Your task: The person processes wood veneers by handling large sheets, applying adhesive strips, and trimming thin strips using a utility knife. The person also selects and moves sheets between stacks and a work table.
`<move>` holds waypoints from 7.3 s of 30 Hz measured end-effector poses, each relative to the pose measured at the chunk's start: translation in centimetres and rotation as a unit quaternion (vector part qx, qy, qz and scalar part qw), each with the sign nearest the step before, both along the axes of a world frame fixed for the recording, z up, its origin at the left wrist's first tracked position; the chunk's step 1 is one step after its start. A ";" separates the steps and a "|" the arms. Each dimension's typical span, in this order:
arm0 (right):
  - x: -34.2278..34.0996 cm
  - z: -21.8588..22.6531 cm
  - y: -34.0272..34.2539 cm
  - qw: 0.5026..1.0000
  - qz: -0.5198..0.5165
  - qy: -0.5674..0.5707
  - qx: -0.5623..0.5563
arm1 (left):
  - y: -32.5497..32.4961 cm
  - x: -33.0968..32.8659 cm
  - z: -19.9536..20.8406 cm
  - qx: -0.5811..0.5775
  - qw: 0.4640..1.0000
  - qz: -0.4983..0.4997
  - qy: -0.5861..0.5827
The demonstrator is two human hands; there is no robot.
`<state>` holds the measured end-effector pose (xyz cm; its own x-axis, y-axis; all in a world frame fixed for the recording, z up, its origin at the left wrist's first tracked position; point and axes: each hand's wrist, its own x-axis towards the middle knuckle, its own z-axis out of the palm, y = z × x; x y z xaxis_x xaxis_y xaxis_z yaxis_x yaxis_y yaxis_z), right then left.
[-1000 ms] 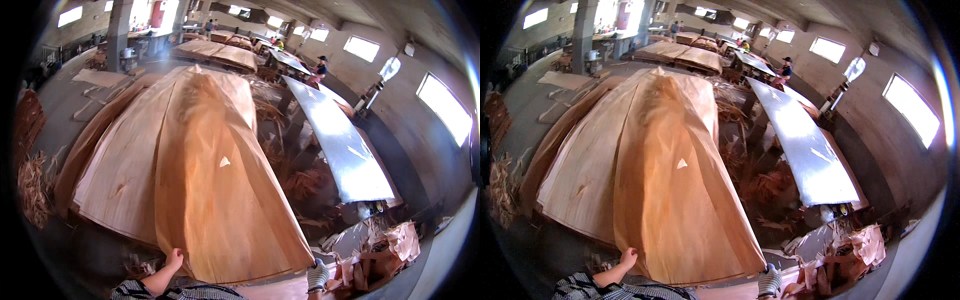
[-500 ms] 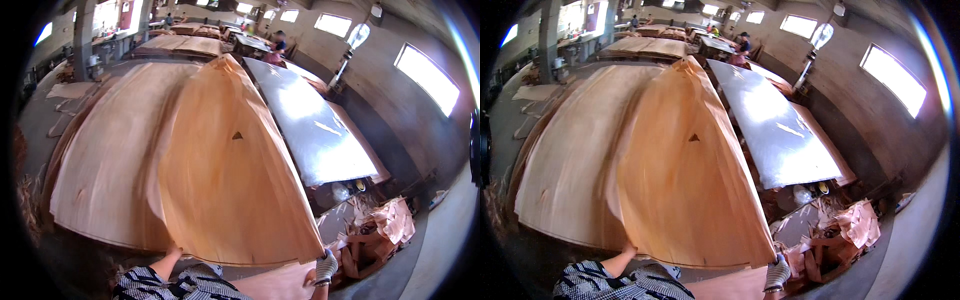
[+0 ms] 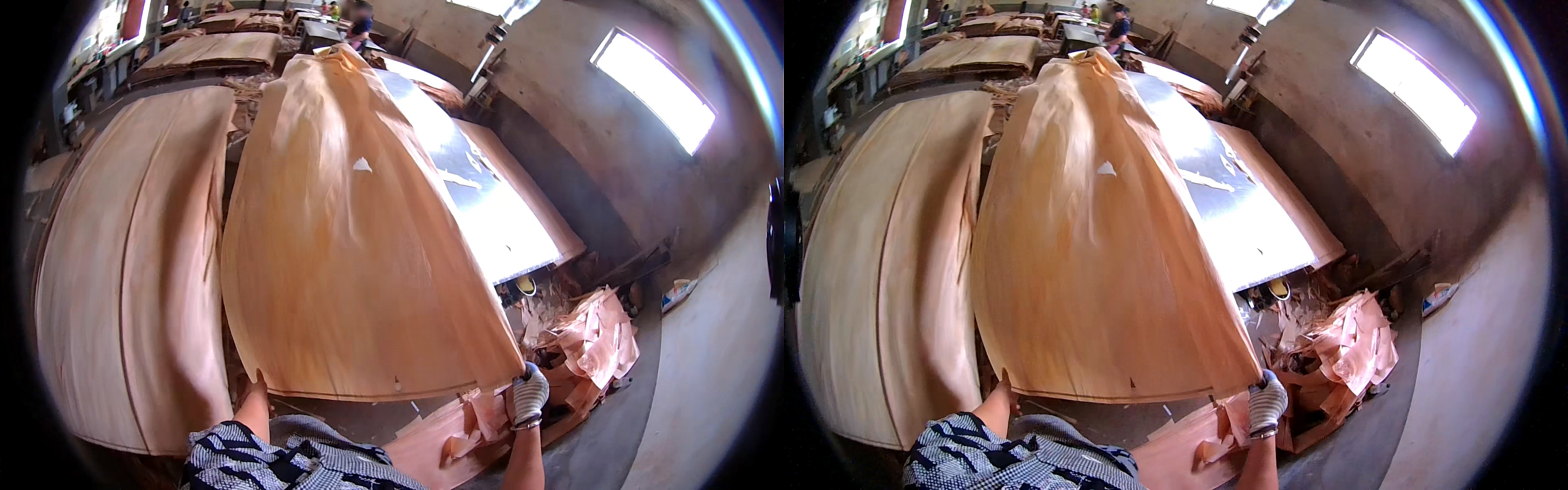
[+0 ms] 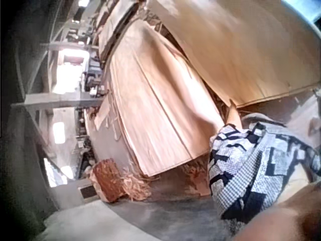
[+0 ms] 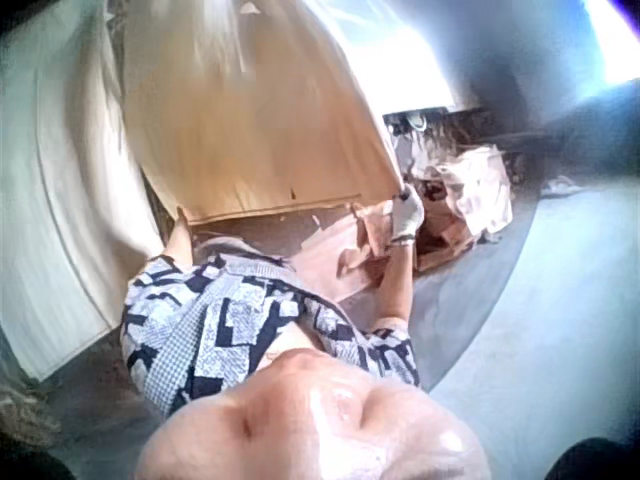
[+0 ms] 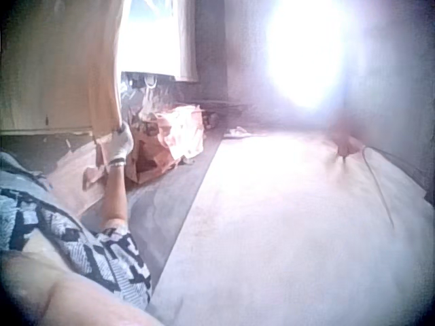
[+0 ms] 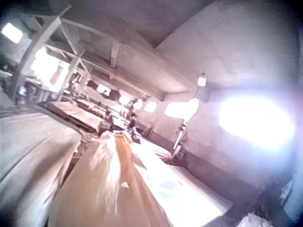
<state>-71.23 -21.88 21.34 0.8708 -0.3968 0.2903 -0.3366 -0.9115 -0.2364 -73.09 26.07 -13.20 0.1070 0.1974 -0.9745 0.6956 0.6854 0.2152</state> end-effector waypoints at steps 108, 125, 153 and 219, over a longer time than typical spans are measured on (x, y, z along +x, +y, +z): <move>68.9 -15.7 -58.3 0.828 0.077 0.081 0.549 | -48.8 40.3 5.9 0.218 0.873 0.319 -0.298; 69.2 -19.6 -63.7 0.954 0.134 0.070 0.261 | -52.0 41.0 5.4 0.203 0.858 0.354 -0.313; 60.9 -19.8 -77.2 0.978 0.035 0.135 0.153 | -51.8 41.1 6.2 0.232 0.890 0.317 -0.233; 52.1 -17.6 -49.4 0.896 0.208 0.048 0.390 | -58.4 40.5 12.8 0.345 0.877 -0.092 -0.320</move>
